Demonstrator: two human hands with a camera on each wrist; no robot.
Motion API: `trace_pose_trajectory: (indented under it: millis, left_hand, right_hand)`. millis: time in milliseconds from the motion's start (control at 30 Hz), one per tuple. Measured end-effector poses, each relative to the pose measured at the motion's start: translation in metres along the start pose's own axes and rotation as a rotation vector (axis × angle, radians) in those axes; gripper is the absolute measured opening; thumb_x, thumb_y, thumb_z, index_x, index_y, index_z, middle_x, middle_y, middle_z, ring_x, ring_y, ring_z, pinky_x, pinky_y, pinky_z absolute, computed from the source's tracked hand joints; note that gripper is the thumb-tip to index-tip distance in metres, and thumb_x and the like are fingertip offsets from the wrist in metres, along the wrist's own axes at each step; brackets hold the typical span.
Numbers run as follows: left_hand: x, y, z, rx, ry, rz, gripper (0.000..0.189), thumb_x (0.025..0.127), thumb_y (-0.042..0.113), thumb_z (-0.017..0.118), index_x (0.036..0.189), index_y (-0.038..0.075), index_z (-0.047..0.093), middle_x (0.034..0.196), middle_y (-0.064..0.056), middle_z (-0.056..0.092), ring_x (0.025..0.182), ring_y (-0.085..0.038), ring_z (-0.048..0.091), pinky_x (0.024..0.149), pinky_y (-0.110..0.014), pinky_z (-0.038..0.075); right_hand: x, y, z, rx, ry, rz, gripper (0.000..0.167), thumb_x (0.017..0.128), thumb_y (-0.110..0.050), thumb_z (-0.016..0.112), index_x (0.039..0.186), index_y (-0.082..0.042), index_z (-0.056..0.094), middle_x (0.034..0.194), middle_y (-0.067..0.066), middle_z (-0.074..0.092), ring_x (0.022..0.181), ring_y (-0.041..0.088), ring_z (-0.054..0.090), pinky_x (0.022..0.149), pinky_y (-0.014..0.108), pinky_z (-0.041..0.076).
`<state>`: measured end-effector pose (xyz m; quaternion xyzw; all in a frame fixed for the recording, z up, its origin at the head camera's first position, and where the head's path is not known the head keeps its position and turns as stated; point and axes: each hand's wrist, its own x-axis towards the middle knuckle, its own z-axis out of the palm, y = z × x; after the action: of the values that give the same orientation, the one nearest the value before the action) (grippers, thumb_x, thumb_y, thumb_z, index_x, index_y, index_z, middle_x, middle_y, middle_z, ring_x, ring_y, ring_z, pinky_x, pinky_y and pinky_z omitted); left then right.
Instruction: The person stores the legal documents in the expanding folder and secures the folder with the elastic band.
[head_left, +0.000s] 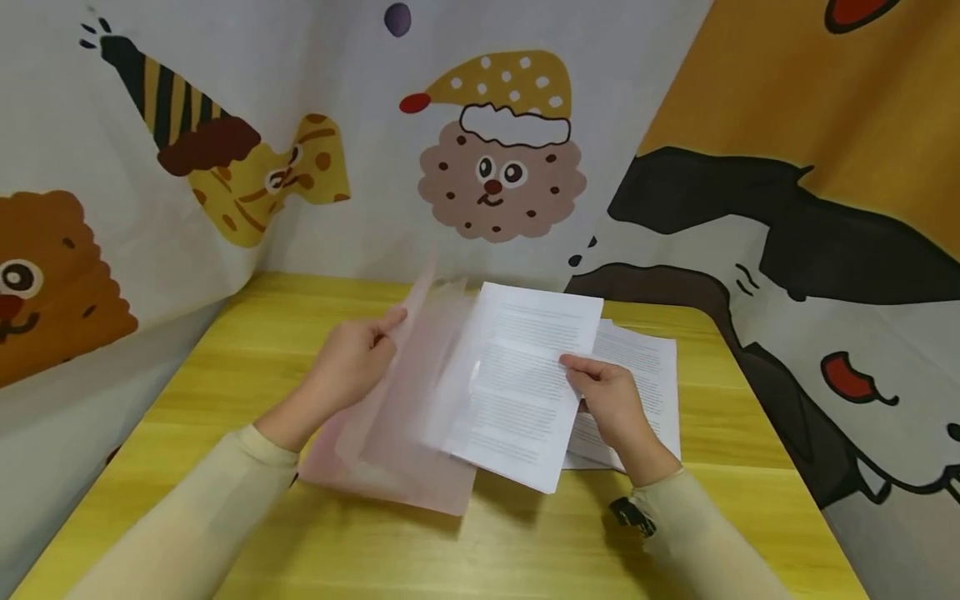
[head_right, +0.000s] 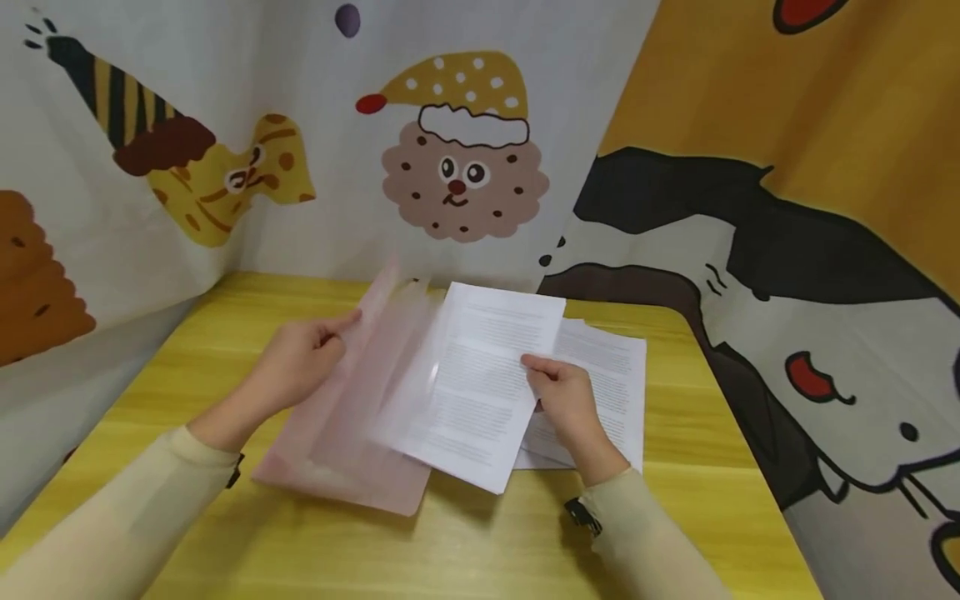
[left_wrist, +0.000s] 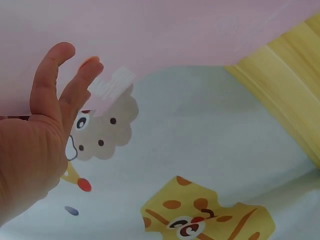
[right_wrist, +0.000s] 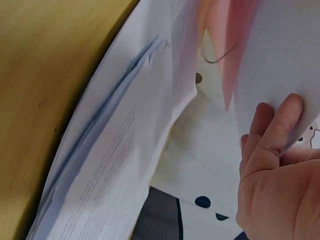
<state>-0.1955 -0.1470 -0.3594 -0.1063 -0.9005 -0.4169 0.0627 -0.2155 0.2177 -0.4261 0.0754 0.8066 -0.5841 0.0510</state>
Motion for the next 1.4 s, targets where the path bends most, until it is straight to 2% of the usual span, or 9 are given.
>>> trace_pose_trajectory:
  millis: [367, 600, 700, 800, 900, 967, 1033, 1267, 1400]
  left_hand:
    - [0.009, 0.007, -0.009, -0.029, 0.015, -0.074, 0.050, 0.098, 0.004, 0.044, 0.144, 0.002, 0.064, 0.057, -0.007, 0.060, 0.044, -0.008, 0.020, 0.043, -0.023, 0.022]
    - [0.009, 0.005, -0.001, 0.002, 0.032, -0.031, 0.051, 0.097, 0.001, 0.047, 0.144, 0.000, 0.064, 0.083, -0.018, 0.072, 0.046, -0.007, 0.022, 0.046, -0.024, 0.025]
    - [0.009, 0.005, 0.000, 0.005, 0.017, -0.030, 0.052, 0.096, 0.001, 0.046, 0.145, -0.001, 0.064, 0.077, -0.019, 0.068, 0.046, -0.007, 0.023, 0.046, -0.024, 0.025]
    - [0.009, 0.003, -0.002, -0.012, 0.010, -0.039, 0.053, 0.095, 0.002, 0.045, 0.144, 0.000, 0.064, 0.111, -0.021, 0.079, 0.046, -0.006, 0.022, 0.046, -0.024, 0.024]
    - [0.009, 0.002, -0.005, -0.030, 0.006, -0.061, 0.049, 0.096, 0.002, 0.045, 0.139, -0.001, 0.069, 0.145, -0.014, 0.068, 0.046, -0.007, 0.021, 0.045, -0.023, 0.023]
    - [0.010, 0.002, -0.005, -0.037, -0.001, -0.068, 0.048, 0.096, 0.003, 0.045, 0.137, -0.002, 0.070, 0.150, -0.011, 0.063, 0.046, -0.008, 0.021, 0.044, -0.023, 0.023]
    - [0.010, 0.003, -0.004, -0.037, -0.005, -0.068, 0.047, 0.096, 0.002, 0.045, 0.137, -0.002, 0.070, 0.144, -0.014, 0.068, 0.045, -0.008, 0.021, 0.044, -0.023, 0.023]
    - [0.009, 0.001, 0.001, -0.047, -0.018, -0.062, 0.051, 0.096, 0.003, 0.046, 0.143, 0.000, 0.065, 0.088, -0.022, 0.073, 0.046, -0.006, 0.023, 0.045, -0.023, 0.024]
    - [0.008, -0.004, -0.006, -0.051, -0.024, -0.082, 0.050, 0.099, 0.006, 0.047, 0.146, 0.007, 0.065, 0.065, -0.010, 0.063, 0.046, -0.005, 0.022, 0.044, -0.024, 0.024]
  right_hand:
    - [-0.016, -0.005, -0.020, -0.053, -0.073, 0.007, 0.042, 0.109, -0.019, 0.061, 0.148, -0.003, 0.064, 0.152, 0.021, 0.059, 0.088, 0.004, 0.068, 0.072, 0.025, 0.060]
    - [-0.002, -0.003, -0.006, -0.125, -0.148, -0.009, 0.039, 0.108, -0.016, 0.061, 0.145, -0.005, 0.068, 0.149, 0.021, 0.062, 0.089, 0.008, 0.067, 0.070, 0.027, 0.059]
    - [0.005, -0.003, -0.011, -0.152, -0.136, -0.012, 0.039, 0.109, -0.018, 0.060, 0.145, -0.007, 0.067, 0.150, 0.021, 0.062, 0.089, 0.006, 0.067, 0.072, 0.026, 0.059]
    - [0.007, -0.003, -0.021, -0.165, -0.131, -0.028, 0.039, 0.109, -0.018, 0.060, 0.145, -0.005, 0.067, 0.149, 0.023, 0.062, 0.091, 0.004, 0.067, 0.074, 0.024, 0.059]
    - [0.006, -0.002, -0.029, -0.210, -0.126, -0.072, 0.037, 0.109, -0.017, 0.060, 0.143, -0.005, 0.068, 0.147, 0.022, 0.065, 0.101, 0.008, 0.067, 0.077, 0.020, 0.057]
    - [0.004, 0.001, -0.030, -0.249, -0.100, -0.114, 0.036, 0.109, -0.019, 0.061, 0.141, -0.007, 0.071, 0.146, 0.018, 0.067, 0.115, 0.013, 0.065, 0.081, 0.014, 0.054]
    - [0.003, 0.004, -0.027, -0.267, -0.071, -0.147, 0.036, 0.108, -0.021, 0.063, 0.141, -0.010, 0.072, 0.138, 0.019, 0.071, 0.118, 0.018, 0.062, 0.079, 0.011, 0.050]
    - [0.000, 0.017, 0.000, -0.115, -0.131, -0.068, 0.053, 0.101, -0.012, 0.071, 0.153, -0.015, 0.061, 0.169, 0.015, 0.042, 0.134, 0.029, 0.054, 0.084, 0.015, 0.054]
    - [-0.004, 0.017, -0.003, -0.033, -0.116, -0.003, 0.047, 0.103, -0.010, 0.066, 0.150, -0.009, 0.064, 0.166, 0.018, 0.044, 0.111, 0.017, 0.067, 0.078, 0.022, 0.060]
